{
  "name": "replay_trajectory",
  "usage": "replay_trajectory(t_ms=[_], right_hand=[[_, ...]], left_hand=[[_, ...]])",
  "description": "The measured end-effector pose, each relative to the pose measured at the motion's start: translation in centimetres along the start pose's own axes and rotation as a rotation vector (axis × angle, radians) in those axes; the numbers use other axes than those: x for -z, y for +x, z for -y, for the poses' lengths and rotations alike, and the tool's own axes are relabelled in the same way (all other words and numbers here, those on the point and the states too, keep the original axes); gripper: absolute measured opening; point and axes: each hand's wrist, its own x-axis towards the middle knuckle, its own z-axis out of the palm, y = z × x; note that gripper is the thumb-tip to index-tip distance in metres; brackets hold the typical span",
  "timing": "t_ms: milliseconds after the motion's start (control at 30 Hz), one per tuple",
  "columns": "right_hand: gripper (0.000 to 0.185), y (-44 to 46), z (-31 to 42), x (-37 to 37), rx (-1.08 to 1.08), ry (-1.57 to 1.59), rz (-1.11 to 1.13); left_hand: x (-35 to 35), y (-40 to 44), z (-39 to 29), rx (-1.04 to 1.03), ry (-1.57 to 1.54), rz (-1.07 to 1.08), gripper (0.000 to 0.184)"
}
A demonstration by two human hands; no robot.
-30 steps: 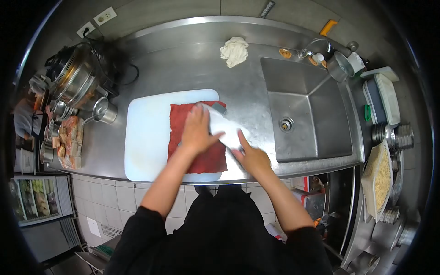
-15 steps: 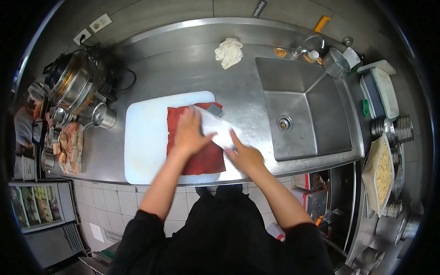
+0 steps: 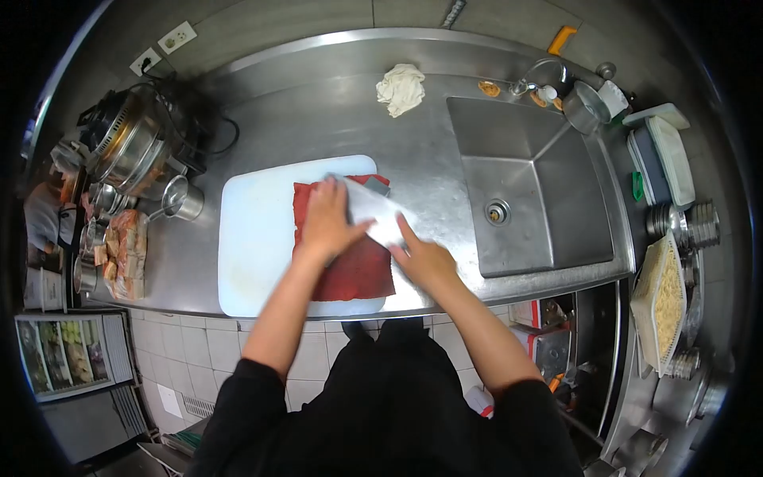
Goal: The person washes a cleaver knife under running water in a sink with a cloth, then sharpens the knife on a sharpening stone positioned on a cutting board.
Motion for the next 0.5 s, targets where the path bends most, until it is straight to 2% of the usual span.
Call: replay_trajectory(t_ms=[100, 167, 267, 333, 400, 500], right_hand=[[0.068, 5.0, 4.0, 2.0, 0.036, 0.015, -0.016], [0.069, 4.0, 2.4, 0.9, 0.041, 0.005, -0.031], [0.072, -2.3, -1.4, 0.0, -0.022, 0.026, 0.016], [0.073, -4.3, -2.6, -0.5, -0.056, 0.037, 0.050], [0.075, -4.6, -2.6, -0.6, -0.057, 0.040, 0.044], [0.071, 2.6, 1.2, 0.2, 0.076, -0.012, -0.056]], left_hand=[[1.3, 3.4, 3.7, 0.083, -0.021, 0.065, 0.104], [1.2, 3.6, 3.7, 0.052, 0.014, 0.040, 0.103], [-0.5, -1.8, -1.5, -0.051, 0.074, -0.039, 0.104], [-0.4, -4.8, -4.3, -0.089, -0.053, -0.016, 0.105], [-0.7, -3.7, -2.7, -0.058, -0.043, -0.012, 0.105], [0.6, 1.6, 2.2, 0.059, -0.008, 0.011, 0.104]])
